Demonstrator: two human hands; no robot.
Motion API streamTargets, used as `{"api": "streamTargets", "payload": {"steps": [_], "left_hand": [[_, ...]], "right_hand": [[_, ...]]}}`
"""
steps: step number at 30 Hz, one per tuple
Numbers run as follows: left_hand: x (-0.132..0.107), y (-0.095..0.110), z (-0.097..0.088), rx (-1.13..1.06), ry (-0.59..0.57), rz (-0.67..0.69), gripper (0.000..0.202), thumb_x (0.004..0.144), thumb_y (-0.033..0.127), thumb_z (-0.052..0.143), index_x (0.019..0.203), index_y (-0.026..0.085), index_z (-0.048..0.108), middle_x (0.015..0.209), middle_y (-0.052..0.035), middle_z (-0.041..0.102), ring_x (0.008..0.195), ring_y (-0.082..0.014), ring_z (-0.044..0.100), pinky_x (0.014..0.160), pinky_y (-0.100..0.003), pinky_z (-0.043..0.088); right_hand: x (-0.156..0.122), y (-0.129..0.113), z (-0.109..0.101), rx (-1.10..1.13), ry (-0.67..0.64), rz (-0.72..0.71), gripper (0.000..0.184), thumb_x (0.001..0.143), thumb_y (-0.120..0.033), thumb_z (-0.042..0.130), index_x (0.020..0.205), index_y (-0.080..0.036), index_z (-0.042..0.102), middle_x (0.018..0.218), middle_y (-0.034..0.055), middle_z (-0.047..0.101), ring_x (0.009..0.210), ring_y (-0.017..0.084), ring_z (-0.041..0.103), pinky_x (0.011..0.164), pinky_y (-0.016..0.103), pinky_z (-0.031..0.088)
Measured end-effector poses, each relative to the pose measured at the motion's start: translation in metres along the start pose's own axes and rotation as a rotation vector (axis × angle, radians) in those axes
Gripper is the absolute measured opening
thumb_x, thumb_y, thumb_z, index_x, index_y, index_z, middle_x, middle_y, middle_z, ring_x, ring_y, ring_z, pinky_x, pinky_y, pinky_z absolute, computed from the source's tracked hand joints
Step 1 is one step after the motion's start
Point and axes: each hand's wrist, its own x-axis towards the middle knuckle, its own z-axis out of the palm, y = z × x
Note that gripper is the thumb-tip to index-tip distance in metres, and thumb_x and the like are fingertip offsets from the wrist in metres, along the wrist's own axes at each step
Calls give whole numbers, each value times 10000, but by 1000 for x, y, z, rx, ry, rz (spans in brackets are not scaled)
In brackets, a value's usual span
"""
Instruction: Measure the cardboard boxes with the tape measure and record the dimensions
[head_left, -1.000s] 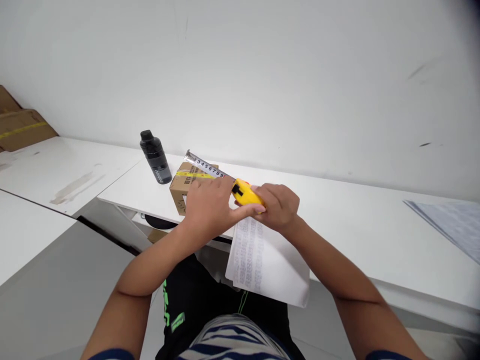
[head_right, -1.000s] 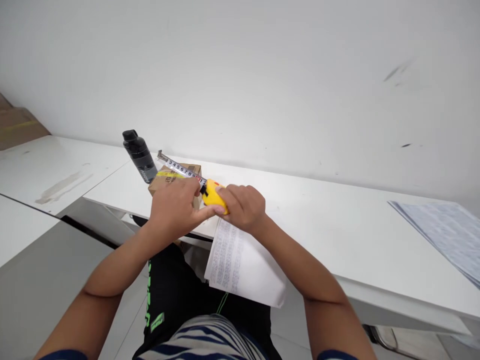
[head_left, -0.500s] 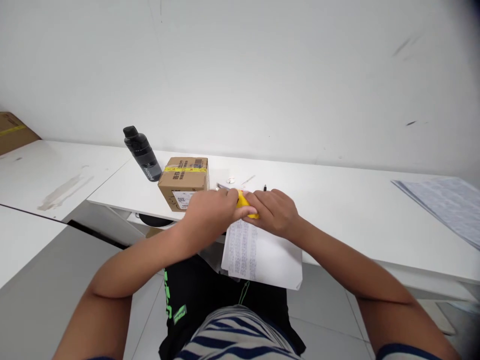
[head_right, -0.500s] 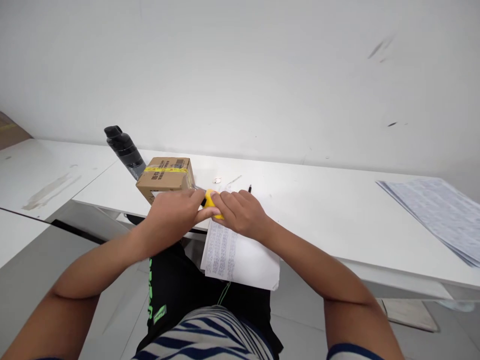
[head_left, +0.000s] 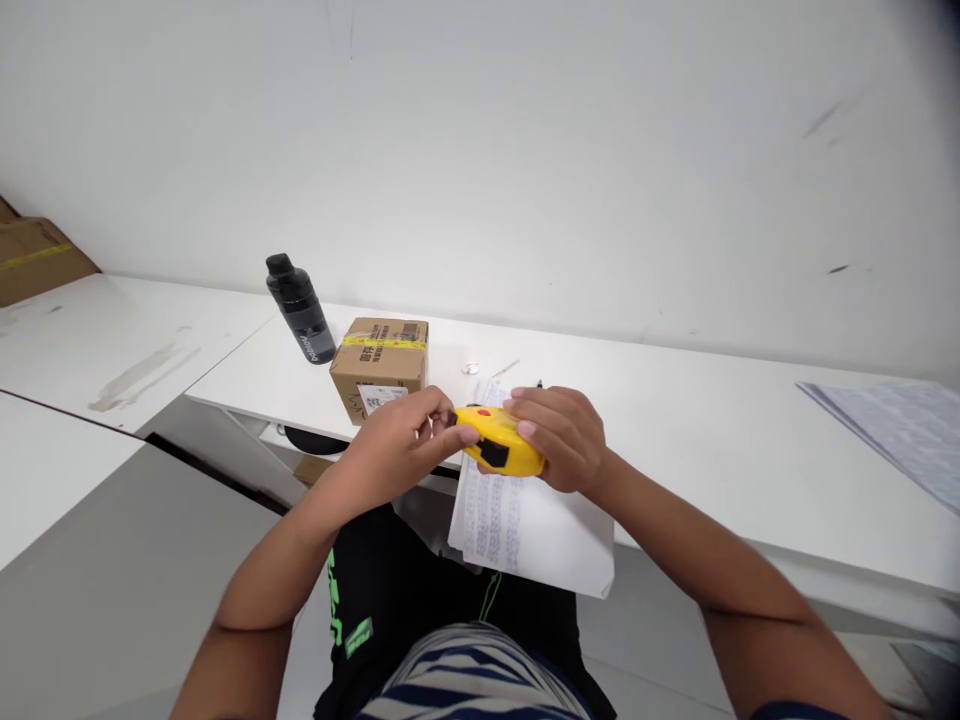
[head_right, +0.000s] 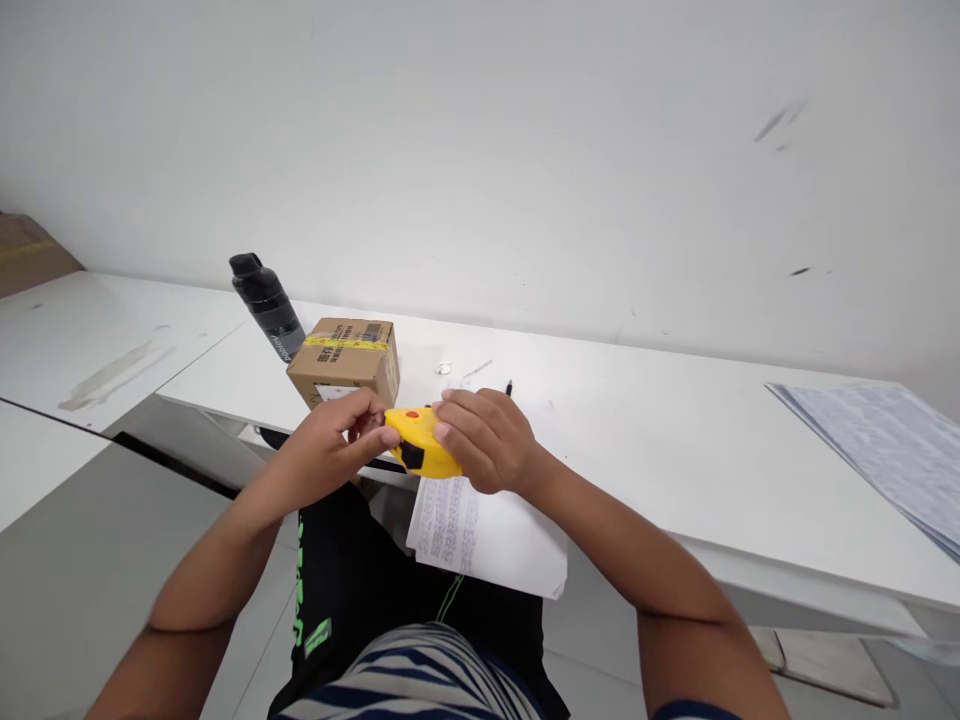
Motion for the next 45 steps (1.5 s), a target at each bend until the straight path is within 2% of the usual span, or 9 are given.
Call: {"api": "streamTargets", "payload": {"steps": [5, 9, 12, 16, 20, 25, 29, 39, 45], "left_hand": [[0, -20, -31, -141, 143, -41, 469, 800, 589, 684, 648, 218, 441, 597, 30, 470, 563, -117, 423, 537, -277, 330], [29, -75, -79, -193, 325, -160, 445, 806, 584, 669, 641, 216, 481, 600, 11, 468, 584, -133, 450, 565, -292, 364], [58, -121, -99, -172, 293, -318, 490, 791, 633, 651, 604, 221, 462, 596, -4, 467, 571, -150, 453, 577, -317, 368], [81, -153, -97, -94, 173, -453, 475, 735, 669, 690, 716, 213, 558, 714, -58, 600, 641, -203, 562, 594, -336, 407], [84, -159, -89, -46, 222, -514, 575, 676, 737, 708, 856, 204, 591, 859, -115, 684, 781, -272, 642, 640, -359, 463], [75, -159, -84, -232, 45, -540, 684, 719, 822, 583, 1016, 212, 671, 996, -131, 743, 905, -293, 665, 708, -376, 508], [78, -163, -82, -254, 63, -484, 632, 807, 777, 507, 1081, 241, 698, 1026, -106, 744, 864, -264, 649, 663, -338, 476], [85, -184, -82, -343, 10, -549, 640, 826, 772, 501, 1049, 193, 661, 889, -70, 691, 721, -179, 574, 655, -303, 443], [85, -169, -86, -39, 95, -454, 597, 801, 782, 530, 821, 189, 596, 774, -58, 620, 623, -162, 505, 576, -301, 358]], "right_hand": [[12, 1, 7, 115, -19, 56, 294, 934, -334, 637, 1218, -364, 565, 1148, 63, 745, 1146, 280, 702, 827, 489, 657], [29, 25, 13, 45, -64, 317, 438, 928, -462, 646, 1331, -308, 567, 1201, 131, 700, 1109, 308, 688, 778, 463, 649], [42, 41, 24, 108, -113, 486, 488, 953, -475, 594, 1411, -317, 537, 1260, 117, 650, 1128, 297, 661, 816, 460, 618], [62, 44, 44, 217, -242, 577, 499, 956, -451, 568, 1433, -308, 540, 1247, 97, 640, 1081, 275, 660, 866, 438, 585], [86, 35, 55, 213, -361, 571, 512, 957, -436, 534, 1442, -271, 533, 1277, 123, 621, 966, 274, 670, 801, 433, 579], [98, 36, 52, 221, -430, 609, 500, 946, -415, 528, 1428, -286, 529, 1258, 108, 625, 971, 270, 668, 803, 424, 575], [98, 35, 48, 195, -449, 601, 505, 953, -421, 510, 1438, -277, 512, 1307, 111, 607, 1006, 279, 664, 796, 422, 572], [116, 30, 44, 137, -543, 651, 552, 954, -445, 494, 1475, -262, 479, 1355, 110, 584, 996, 295, 660, 795, 441, 555], [109, 37, 44, 195, -509, 703, 528, 933, -410, 528, 1441, -270, 518, 1314, 98, 611, 1084, 306, 643, 911, 475, 538]]}}
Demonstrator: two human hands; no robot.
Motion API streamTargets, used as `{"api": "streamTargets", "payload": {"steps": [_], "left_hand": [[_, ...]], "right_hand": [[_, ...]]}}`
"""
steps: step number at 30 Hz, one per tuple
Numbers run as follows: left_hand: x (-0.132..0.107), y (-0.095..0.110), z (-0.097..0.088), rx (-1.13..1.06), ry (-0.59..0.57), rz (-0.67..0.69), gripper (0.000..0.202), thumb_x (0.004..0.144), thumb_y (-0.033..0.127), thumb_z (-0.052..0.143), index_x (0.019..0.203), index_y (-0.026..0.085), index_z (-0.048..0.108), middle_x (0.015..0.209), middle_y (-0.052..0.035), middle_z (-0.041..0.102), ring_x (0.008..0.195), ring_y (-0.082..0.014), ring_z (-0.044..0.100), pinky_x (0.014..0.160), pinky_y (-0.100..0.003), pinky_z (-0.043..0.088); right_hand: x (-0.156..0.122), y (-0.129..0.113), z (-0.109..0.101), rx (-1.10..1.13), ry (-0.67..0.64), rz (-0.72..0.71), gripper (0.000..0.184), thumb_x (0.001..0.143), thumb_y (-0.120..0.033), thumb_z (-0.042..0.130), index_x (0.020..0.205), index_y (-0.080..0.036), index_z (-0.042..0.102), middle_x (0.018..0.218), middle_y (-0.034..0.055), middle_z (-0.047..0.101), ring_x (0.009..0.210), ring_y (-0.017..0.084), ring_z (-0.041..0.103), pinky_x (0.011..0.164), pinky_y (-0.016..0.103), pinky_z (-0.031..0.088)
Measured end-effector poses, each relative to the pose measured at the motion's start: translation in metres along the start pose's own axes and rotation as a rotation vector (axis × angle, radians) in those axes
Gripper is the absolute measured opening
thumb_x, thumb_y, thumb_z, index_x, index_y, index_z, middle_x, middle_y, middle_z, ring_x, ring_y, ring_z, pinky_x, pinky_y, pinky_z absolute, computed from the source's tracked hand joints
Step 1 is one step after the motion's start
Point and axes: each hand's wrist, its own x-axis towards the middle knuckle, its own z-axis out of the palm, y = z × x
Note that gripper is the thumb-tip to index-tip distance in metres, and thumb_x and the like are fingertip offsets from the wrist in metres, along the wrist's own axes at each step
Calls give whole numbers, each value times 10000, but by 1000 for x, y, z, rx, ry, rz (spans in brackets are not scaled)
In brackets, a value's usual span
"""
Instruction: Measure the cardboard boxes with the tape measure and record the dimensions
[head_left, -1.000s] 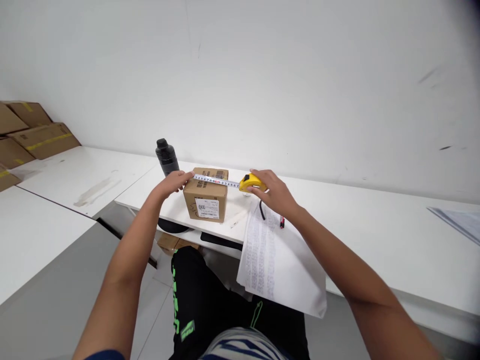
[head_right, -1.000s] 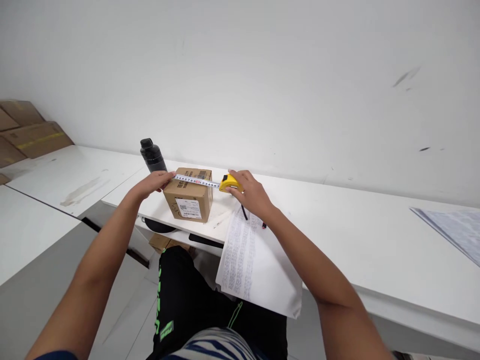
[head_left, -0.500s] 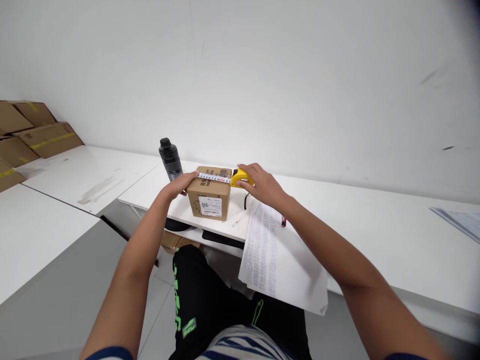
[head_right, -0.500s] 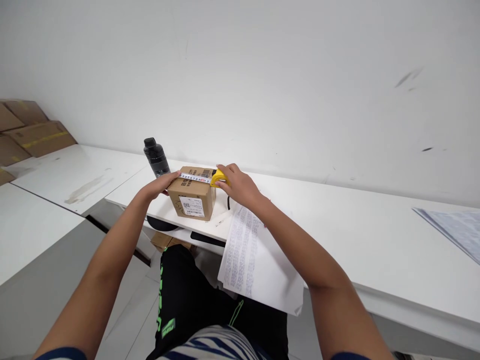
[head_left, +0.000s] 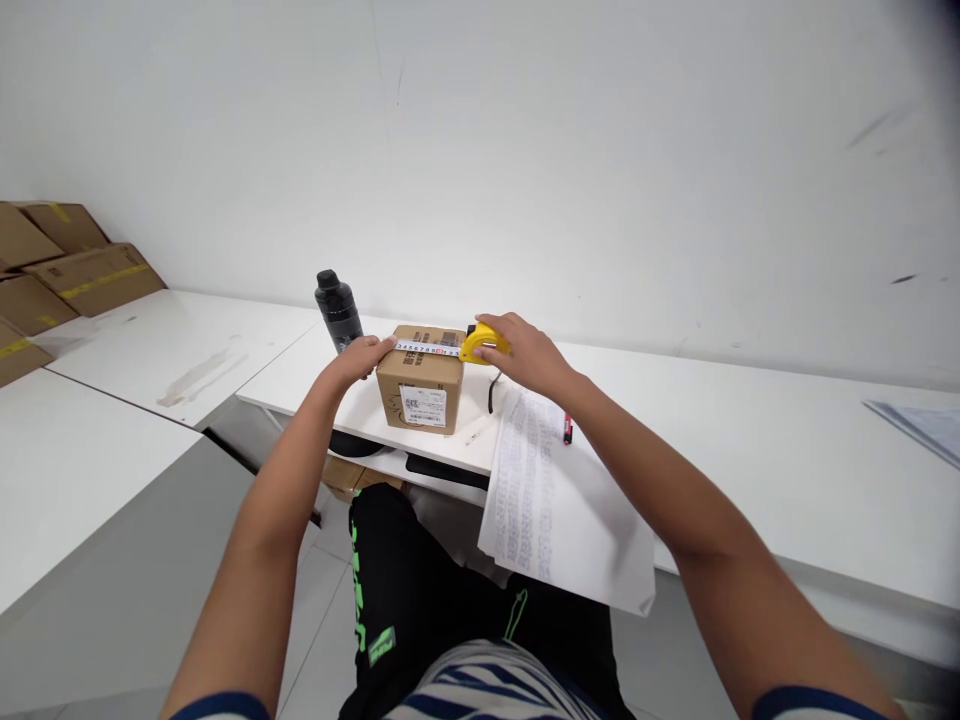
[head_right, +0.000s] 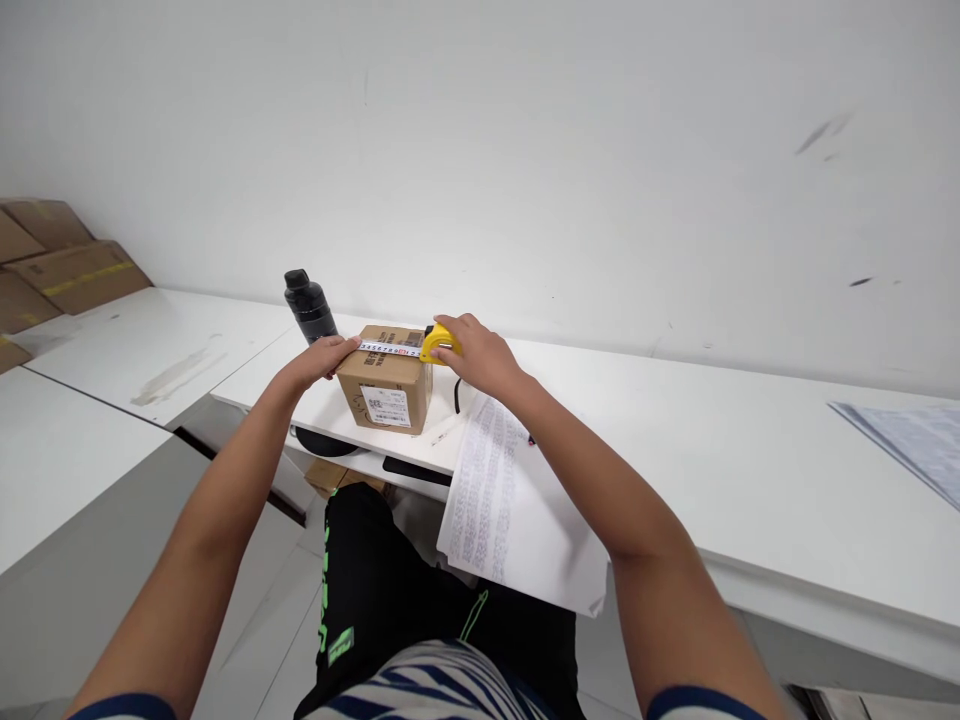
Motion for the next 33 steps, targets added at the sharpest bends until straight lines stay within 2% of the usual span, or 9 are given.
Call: {"api": "streamTargets", "payload": {"steps": [5, 11, 15, 19, 23, 25, 29, 31, 33], "left_hand": [[5, 6, -2, 267, 28, 77, 634, 823, 788, 466, 793, 185, 659, 920, -116, 704, 814, -252, 628, 676, -338, 414], [-2, 8, 1, 193, -4, 128, 583, 879, 708, 430, 779, 180, 654, 910, -102, 706, 793, -231, 613, 685, -329, 417], [-15, 19, -9, 222, 83, 204, 516, 912, 616, 432, 663, 186, 571, 771, -69, 642, 722, -202, 555, 653, -319, 374], [-53, 56, -8, 277, 215, 259, 500, 955, 589, 393, 683, 198, 542, 712, -43, 609, 668, -187, 524, 606, -315, 327], [-93, 106, 25, 391, 183, 410, 491, 1018, 530, 289, 882, 212, 638, 829, -46, 684, 754, -205, 592, 644, -312, 362], [-99, 118, 45, 429, 183, 495, 557, 1041, 505, 189, 952, 212, 653, 876, -61, 694, 814, -218, 622, 698, -328, 409], [-84, 95, 63, 576, 243, 557, 593, 980, 646, 335, 1227, 199, 637, 1251, -129, 677, 1208, -305, 587, 1015, -441, 428], [-72, 72, 61, 660, 215, 501, 764, 874, 725, 508, 1437, 209, 518, 1522, -148, 517, 1429, -363, 425, 1161, -507, 318], [-63, 52, 55, 679, 176, 468, 886, 818, 737, 586, 1527, 228, 433, 1629, -133, 395, 1505, -379, 333, 1216, -531, 240]], "right_hand": [[1, -1, 4, 39, 19, -48, 527, 935, -390, 518, 1448, -268, 505, 1360, 110, 580, 1103, 303, 640, 923, 483, 546], [3, 5, 12, 49, 57, -97, 535, 946, -390, 517, 1458, -238, 491, 1349, 132, 568, 1097, 294, 639, 893, 459, 572], [-1, 12, 16, -30, 145, -222, 545, 979, -400, 479, 1500, -244, 439, 1322, 152, 566, 1016, 299, 643, 778, 469, 599], [-14, 13, 19, -28, 325, -348, 640, 1001, -463, 470, 1582, -260, 293, 1331, 170, 558, 1120, 327, 613, 796, 490, 613], [-30, 5, 20, 22, 473, -446, 648, 994, -487, 511, 1567, -292, 282, 1322, 154, 581, 1215, 325, 588, 929, 530, 590], [-35, 3, 20, 17, 514, -490, 612, 983, -484, 543, 1527, -293, 337, 1294, 143, 604, 1211, 320, 594, 976, 547, 568], [-39, 16, 17, 45, 554, -390, 627, 967, -505, 571, 1509, -281, 350, 1283, 144, 601, 1180, 309, 606, 946, 528, 580], [-38, 27, 15, 88, 541, -268, 686, 950, -539, 579, 1530, -278, 322, 1278, 140, 590, 1153, 303, 612, 924, 519, 585], [-35, 35, 14, 159, 510, -145, 729, 932, -564, 586, 1544, -283, 307, 1264, 129, 581, 1141, 297, 608, 937, 520, 574]]}}
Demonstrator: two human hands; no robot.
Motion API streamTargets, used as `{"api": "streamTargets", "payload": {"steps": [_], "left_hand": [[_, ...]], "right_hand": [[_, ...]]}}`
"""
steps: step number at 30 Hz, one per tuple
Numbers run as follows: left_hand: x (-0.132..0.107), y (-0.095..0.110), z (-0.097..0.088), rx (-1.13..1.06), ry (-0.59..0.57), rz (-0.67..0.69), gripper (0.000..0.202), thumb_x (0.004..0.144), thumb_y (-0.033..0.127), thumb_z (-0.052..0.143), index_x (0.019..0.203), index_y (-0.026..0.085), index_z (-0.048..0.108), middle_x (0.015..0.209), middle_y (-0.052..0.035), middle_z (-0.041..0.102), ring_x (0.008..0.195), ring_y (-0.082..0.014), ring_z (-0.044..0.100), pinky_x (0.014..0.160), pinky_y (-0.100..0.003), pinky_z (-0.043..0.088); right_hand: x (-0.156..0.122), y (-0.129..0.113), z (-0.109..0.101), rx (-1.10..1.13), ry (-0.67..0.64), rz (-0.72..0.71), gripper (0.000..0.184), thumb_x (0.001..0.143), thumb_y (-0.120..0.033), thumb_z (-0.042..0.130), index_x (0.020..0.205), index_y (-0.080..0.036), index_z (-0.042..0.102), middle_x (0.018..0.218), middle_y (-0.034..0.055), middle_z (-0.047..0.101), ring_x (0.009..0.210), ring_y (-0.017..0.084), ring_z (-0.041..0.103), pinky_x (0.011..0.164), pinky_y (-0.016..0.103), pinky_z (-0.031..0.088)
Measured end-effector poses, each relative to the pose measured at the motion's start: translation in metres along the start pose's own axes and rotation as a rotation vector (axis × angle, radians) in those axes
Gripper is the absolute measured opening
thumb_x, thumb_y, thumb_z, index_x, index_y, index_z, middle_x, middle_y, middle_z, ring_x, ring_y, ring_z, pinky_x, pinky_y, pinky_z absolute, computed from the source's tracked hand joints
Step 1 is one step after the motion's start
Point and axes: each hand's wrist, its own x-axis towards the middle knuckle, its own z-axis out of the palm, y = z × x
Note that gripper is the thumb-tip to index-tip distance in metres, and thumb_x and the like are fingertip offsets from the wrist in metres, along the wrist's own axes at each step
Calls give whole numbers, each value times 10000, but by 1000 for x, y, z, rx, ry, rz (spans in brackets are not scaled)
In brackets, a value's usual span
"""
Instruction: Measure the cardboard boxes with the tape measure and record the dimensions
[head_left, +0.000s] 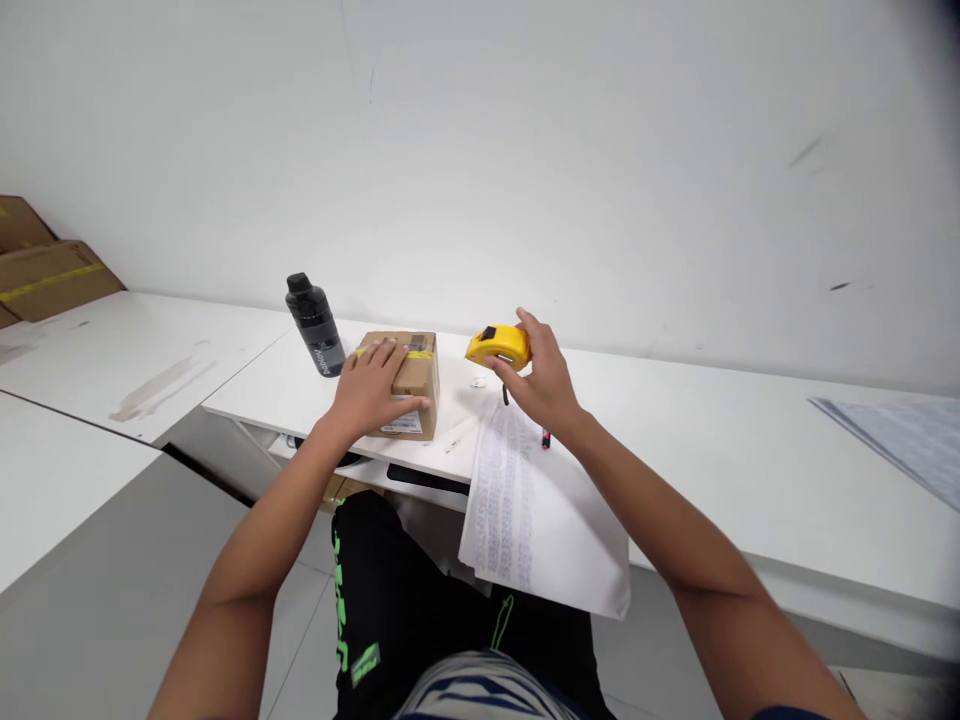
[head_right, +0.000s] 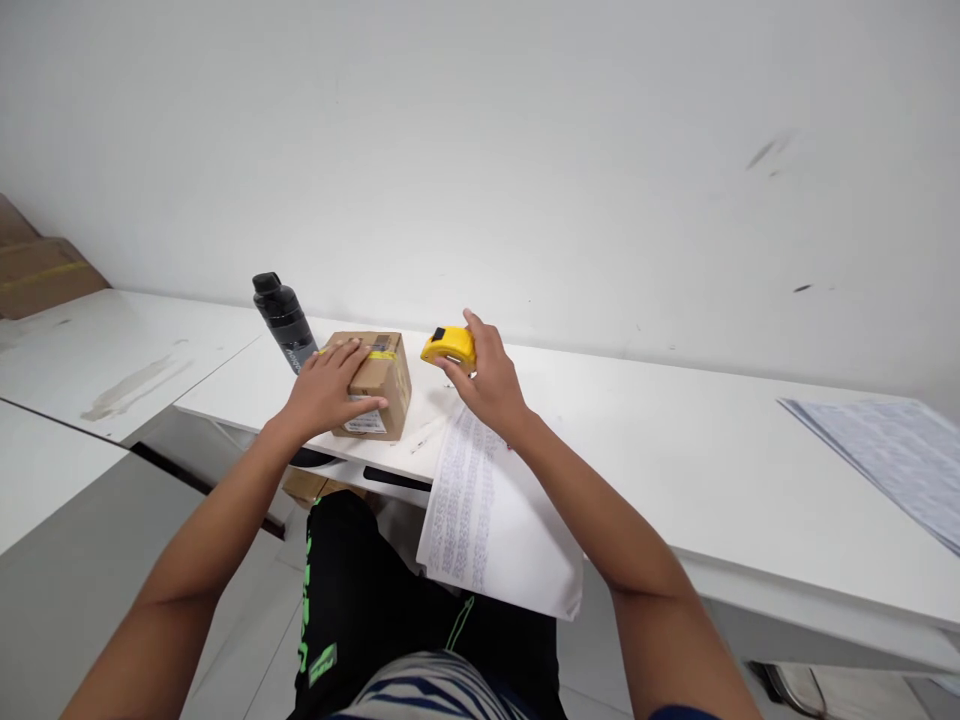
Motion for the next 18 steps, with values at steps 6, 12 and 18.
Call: {"api": "streamTargets", "payload": {"steps": [6, 12, 18], "left_hand": [[-4, -29, 2, -264, 21, 212, 574, 938, 670, 428, 1297, 290, 665, 1487, -60, 590, 1461, -313, 416, 1271, -536, 56], [-17, -1, -15, -622, 327, -66, 644, 986, 668, 229, 1025, 198, 666, 1026, -108, 721, 1007, -248, 641, 983, -415, 458], [-19, 23, -42, -1037, 69, -157, 501, 871, 664, 554, 696, 203, 466, 667, 4, 501, 632, -130, 466, 624, -278, 396]], "right_hand": [[20, 0, 2, 129, -112, 115, 713, 949, -569, 523, 1576, -321, 291, 1351, 123, 508, 1266, 303, 521, 1086, 528, 463], [30, -32, 9, 202, -241, -114, 631, 993, -535, 466, 1570, -332, 310, 1327, 119, 499, 1231, 289, 521, 1078, 524, 467], [34, -64, 9, 186, -301, -319, 584, 1011, -477, 466, 1554, -321, 320, 1357, 132, 496, 1291, 294, 477, 1093, 537, 461]]}}
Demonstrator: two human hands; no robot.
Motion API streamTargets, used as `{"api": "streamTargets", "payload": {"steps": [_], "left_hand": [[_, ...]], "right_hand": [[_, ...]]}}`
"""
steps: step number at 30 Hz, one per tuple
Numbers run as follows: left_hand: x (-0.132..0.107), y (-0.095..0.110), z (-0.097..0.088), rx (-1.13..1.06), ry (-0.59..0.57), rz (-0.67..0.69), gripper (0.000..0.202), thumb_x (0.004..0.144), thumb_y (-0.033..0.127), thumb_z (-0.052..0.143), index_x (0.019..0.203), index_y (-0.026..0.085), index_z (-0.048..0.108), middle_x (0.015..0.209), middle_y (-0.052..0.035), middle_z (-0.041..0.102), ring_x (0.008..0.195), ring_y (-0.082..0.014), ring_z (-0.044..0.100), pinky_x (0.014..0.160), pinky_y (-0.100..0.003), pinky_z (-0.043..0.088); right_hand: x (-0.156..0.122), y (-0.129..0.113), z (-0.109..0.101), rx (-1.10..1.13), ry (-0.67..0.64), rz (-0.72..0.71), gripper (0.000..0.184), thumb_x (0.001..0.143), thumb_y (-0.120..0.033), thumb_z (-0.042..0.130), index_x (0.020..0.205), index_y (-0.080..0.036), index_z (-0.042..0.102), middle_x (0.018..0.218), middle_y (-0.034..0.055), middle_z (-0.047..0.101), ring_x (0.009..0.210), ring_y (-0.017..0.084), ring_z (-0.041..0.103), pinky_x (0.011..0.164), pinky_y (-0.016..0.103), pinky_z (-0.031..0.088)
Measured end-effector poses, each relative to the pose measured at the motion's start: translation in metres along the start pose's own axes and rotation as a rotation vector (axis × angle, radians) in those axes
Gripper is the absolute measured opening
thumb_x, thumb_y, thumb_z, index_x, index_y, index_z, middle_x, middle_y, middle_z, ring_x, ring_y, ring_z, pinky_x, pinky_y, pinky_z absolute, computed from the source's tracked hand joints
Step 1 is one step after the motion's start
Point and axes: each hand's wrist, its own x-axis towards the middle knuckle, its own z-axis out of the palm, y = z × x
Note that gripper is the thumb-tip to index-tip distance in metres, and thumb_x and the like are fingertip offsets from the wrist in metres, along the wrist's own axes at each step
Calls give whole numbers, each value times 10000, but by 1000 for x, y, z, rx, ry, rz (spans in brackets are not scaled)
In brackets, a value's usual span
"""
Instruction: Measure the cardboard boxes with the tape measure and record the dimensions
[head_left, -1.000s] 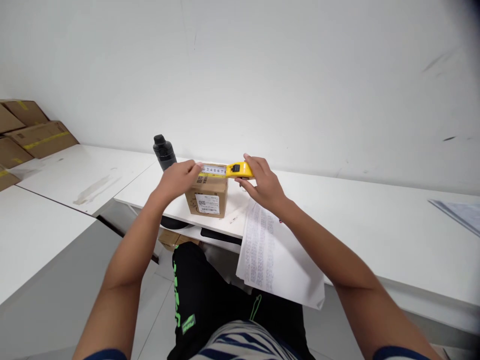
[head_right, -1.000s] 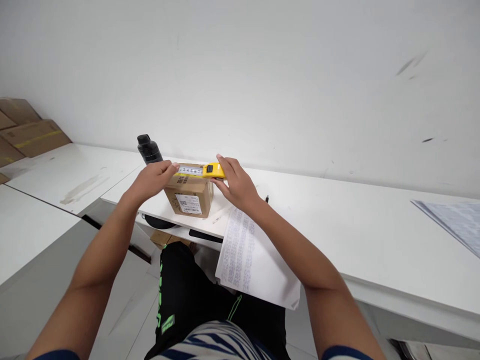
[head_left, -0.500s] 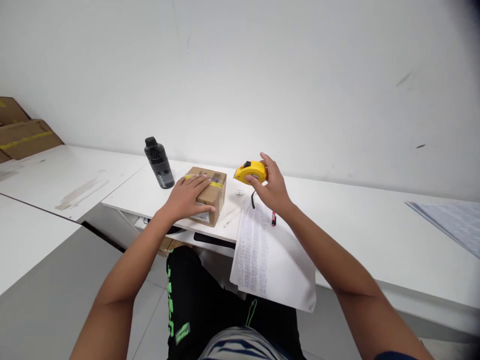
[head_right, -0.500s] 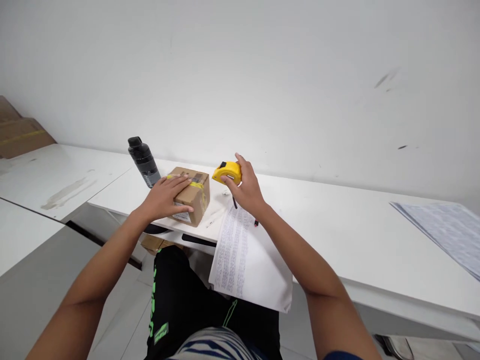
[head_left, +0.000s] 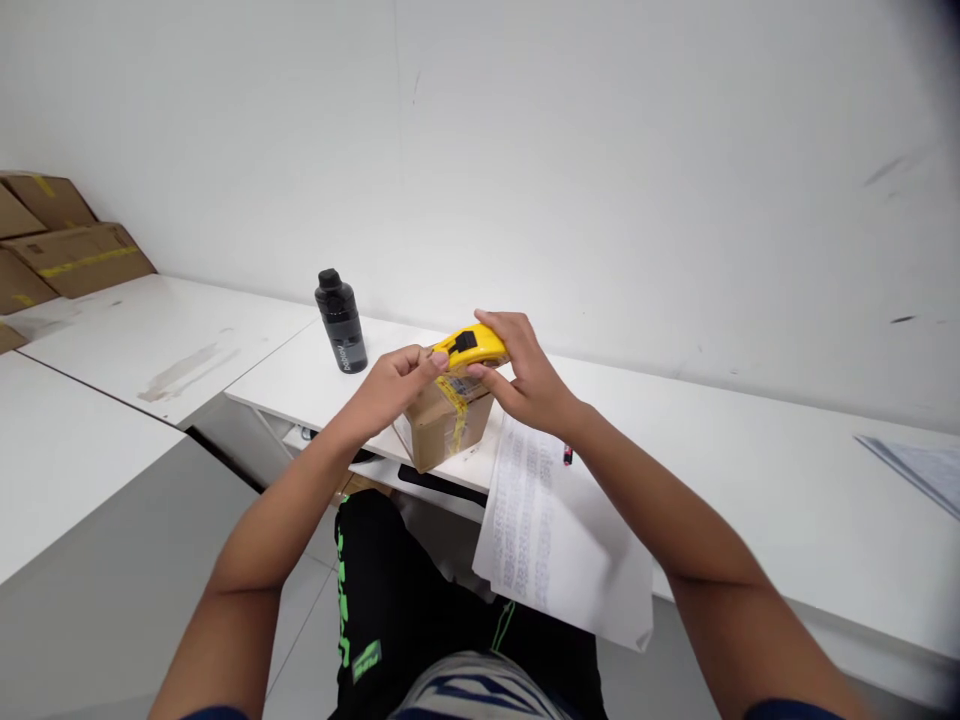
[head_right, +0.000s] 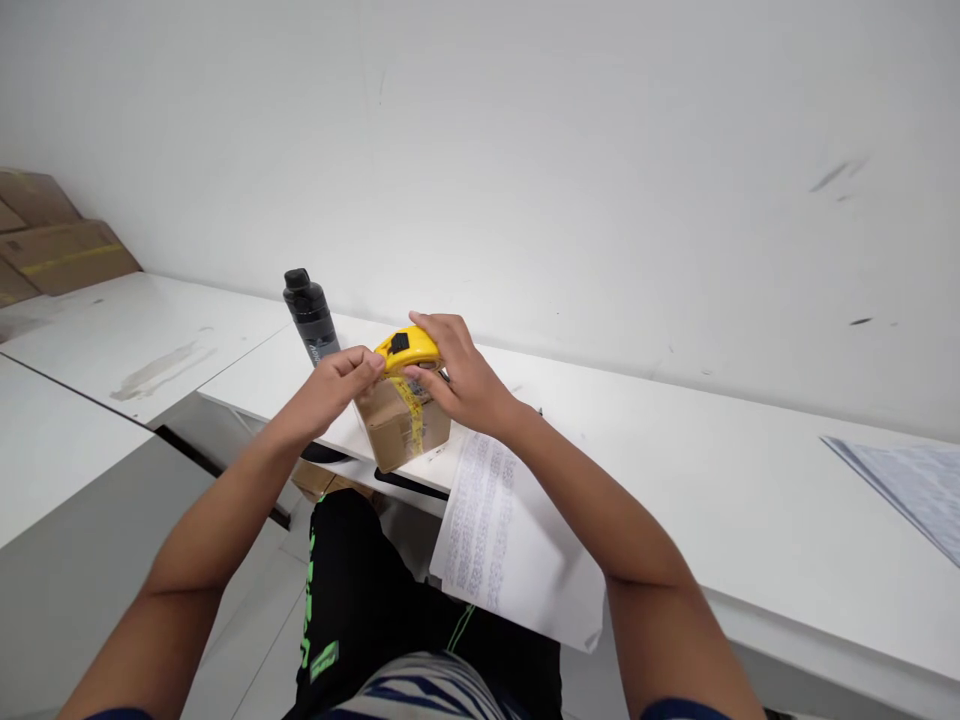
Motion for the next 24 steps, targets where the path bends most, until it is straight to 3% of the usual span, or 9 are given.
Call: {"api": "streamTargets", "payload": {"steps": [3, 6, 9, 12, 15, 19, 24], "left_hand": [[2, -4, -17, -88, 87, -9, 462, 831, 528, 628, 619, 204, 376, 611, 21, 391, 578, -104, 366, 573, -268, 329], [2, -23, -34, -53, 156, -78, 418, 832, 476, 585, 587, 205, 384, 594, 15, 370, 569, -108, 340, 557, -280, 292], [1, -45, -38, 74, 42, -217, 400, 817, 517, 579, 607, 196, 464, 611, 5, 428, 591, -123, 377, 572, -286, 286], [1, -55, -35, 261, -17, -262, 452, 794, 587, 607, 623, 201, 446, 637, 0, 474, 626, -146, 436, 591, -292, 281], [1, -49, -31, 498, 13, -288, 511, 820, 658, 557, 618, 211, 417, 639, -20, 522, 619, -178, 487, 578, -307, 263], [0, -33, -25, 753, 29, -339, 535, 859, 707, 461, 654, 217, 526, 721, -76, 652, 670, -254, 593, 593, -325, 315], [-3, -34, -12, 955, 125, -358, 651, 918, 701, 279, 650, 196, 588, 740, -152, 677, 793, -352, 651, 730, -402, 390]], "right_hand": [[6, 11, -16, -20, -76, 34, 575, 1005, -493, 469, 1538, -302, 368, 1368, 137, 507, 1306, 299, 475, 1098, 538, 459], [12, 40, -37, -14, -160, 137, 569, 979, -512, 499, 1510, -320, 434, 1374, 121, 535, 1294, 308, 506, 1101, 543, 453], [15, 70, -47, 11, -300, 298, 554, 927, -496, 563, 1455, -335, 518, 1374, 99, 560, 1259, 310, 558, 1077, 529, 479], [15, 83, -42, 18, -416, 395, 539, 904, -443, 578, 1430, -327, 554, 1390, 96, 565, 1255, 304, 578, 1060, 513, 504], [10, 84, -34, 17, -417, 390, 540, 911, -410, 552, 1446, -343, 535, 1417, 88, 560, 1286, 303, 566, 1067, 526, 503], [2, 80, -32, -14, -369, 359, 551, 916, -397, 534, 1463, -337, 512, 1455, 91, 543, 1313, 314, 547, 1079, 547, 491], [-7, 79, -33, -37, -331, 302, 549, 927, -395, 510, 1470, -312, 494, 1434, 108, 548, 1330, 309, 530, 1122, 558, 447]]}}
